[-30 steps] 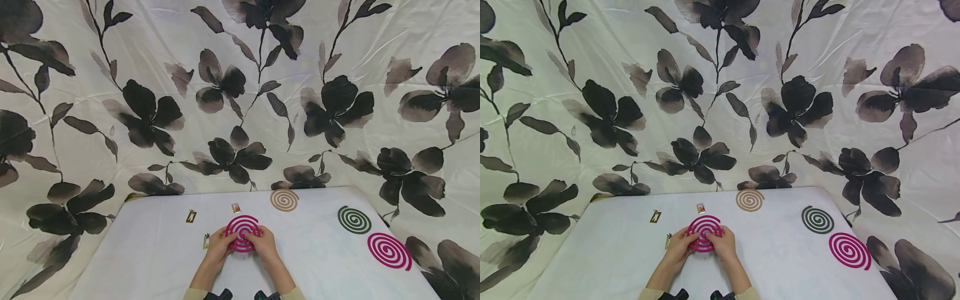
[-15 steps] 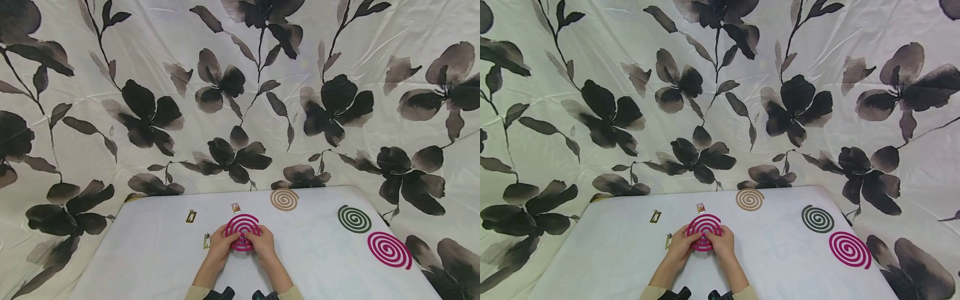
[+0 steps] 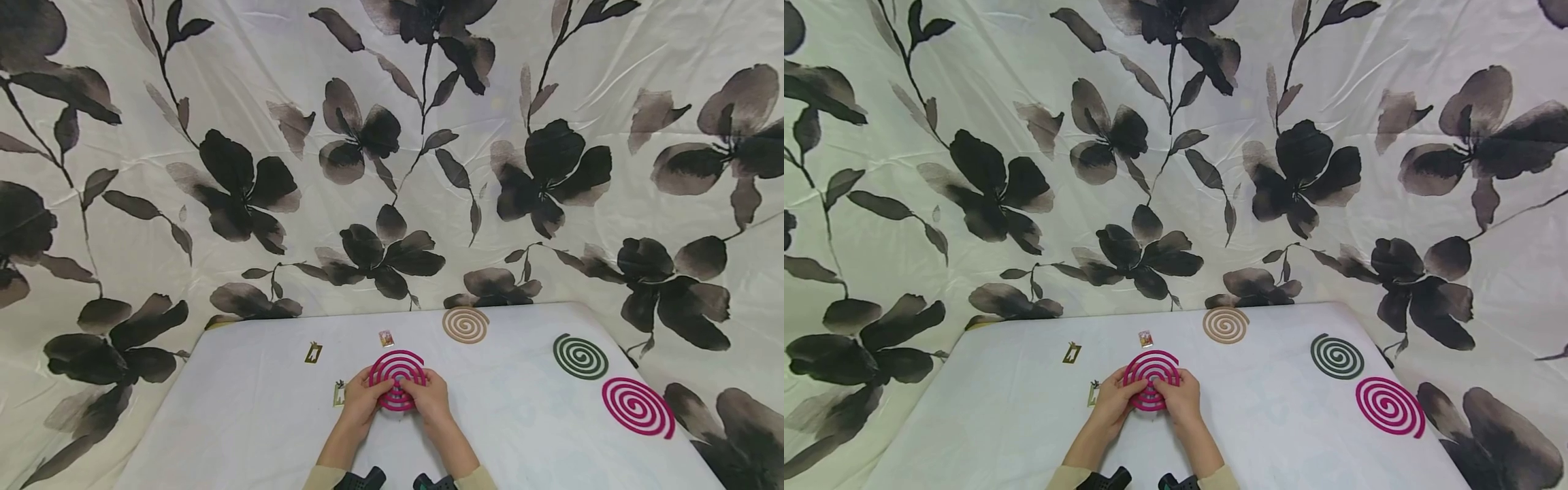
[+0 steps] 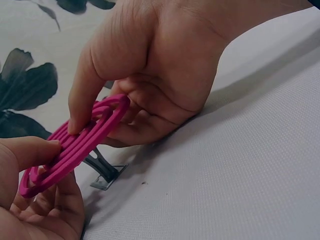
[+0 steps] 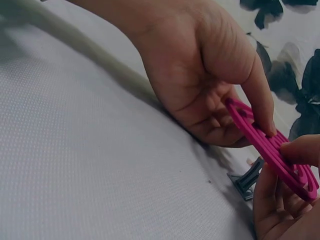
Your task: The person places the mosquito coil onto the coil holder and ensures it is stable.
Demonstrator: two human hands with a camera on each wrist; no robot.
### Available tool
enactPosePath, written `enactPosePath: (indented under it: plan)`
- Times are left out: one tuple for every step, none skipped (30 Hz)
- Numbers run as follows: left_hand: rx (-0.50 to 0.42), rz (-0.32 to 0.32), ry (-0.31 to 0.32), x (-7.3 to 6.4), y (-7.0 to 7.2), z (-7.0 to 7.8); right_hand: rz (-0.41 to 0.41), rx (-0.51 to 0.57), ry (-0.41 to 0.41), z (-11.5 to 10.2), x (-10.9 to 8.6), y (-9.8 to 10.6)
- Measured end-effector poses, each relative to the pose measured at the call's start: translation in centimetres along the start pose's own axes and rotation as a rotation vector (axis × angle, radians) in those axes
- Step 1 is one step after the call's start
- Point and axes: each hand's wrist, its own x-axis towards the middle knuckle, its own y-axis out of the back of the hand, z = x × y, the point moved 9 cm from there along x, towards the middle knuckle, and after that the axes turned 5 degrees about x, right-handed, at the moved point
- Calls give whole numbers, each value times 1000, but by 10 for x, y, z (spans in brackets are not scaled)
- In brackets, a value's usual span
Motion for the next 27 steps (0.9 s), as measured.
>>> enactPosePath:
  plan:
    - [-4, 5, 2, 0, 0, 0, 1, 0, 2, 0, 0, 0]
    - [-4, 8, 1, 0, -1, 0, 1, 4, 1, 0, 1, 1]
    - [-2, 11, -2, 0, -1, 1, -1, 6, 1, 0, 1, 1]
    - [1, 15, -5, 0, -1, 1, -7, 6, 1, 0, 1, 1]
    - [5, 20, -6, 1, -1, 1, -13, 3, -3, -5, -2, 0]
    - [8, 21, -8, 0, -1, 2, -17, 0, -2, -5, -2, 0]
    - [12, 21, -8, 1, 0, 2, -17, -5, -3, -4, -1, 0]
    - [20, 18, -6, 1, 0, 2, -16, -11, -4, -4, -1, 0]
    - [26, 14, -2, 2, 0, 1, -14, -20, -4, -3, -1, 1]
    - [29, 9, -2, 2, -1, 2, -10, -26, -4, -3, -1, 1]
    - [32, 6, -1, 2, -1, 2, -3, -35, -4, -2, 0, 2]
    - [37, 1, -2, 2, -1, 2, 4, -39, -4, 2, 3, 3]
    - [42, 2, -2, 3, -1, 1, 7, -42, -2, 3, 3, 3]
    - [49, 3, -1, 3, -1, 1, 10, -44, 1, 3, 3, 3]
    - [52, 6, -1, 2, -1, 1, 12, -45, 3, 2, 3, 3]
    - [56, 9, -2, 2, -1, 2, 16, -47, 3, 2, 3, 4]
    - [61, 12, -1, 2, -2, 2, 19, -48, 3, 2, 3, 4]
    - [66, 15, 0, 1, -2, 2, 20, -51, 6, 2, 3, 4]
    - [70, 19, 1, 1, -2, 2, 21, -55, 6, 2, 3, 4]
    - [72, 21, 1, 1, -2, 2, 23, -57, 4, 2, 3, 4]
    - [75, 22, -1, 0, -2, 3, 21, -62, 1, 2, 2, 4]
    - [76, 24, -2, 0, -3, 3, 19, -67, 0, 2, 2, 4]
    - [79, 25, -5, 0, -3, 4, 15, -70, 0, 1, 1, 4]
    - [81, 27, -6, 0, -3, 4, 10, -75, -1, 1, 1, 4]
    - [83, 28, -7, 0, -3, 4, 6, -76, -6, 1, 0, 4]
    - [85, 28, -7, 0, -3, 4, 1, -76, -7, 1, 0, 4]
    - [88, 28, -8, 0, -3, 4, -2, -78, -7, 1, 0, 4]
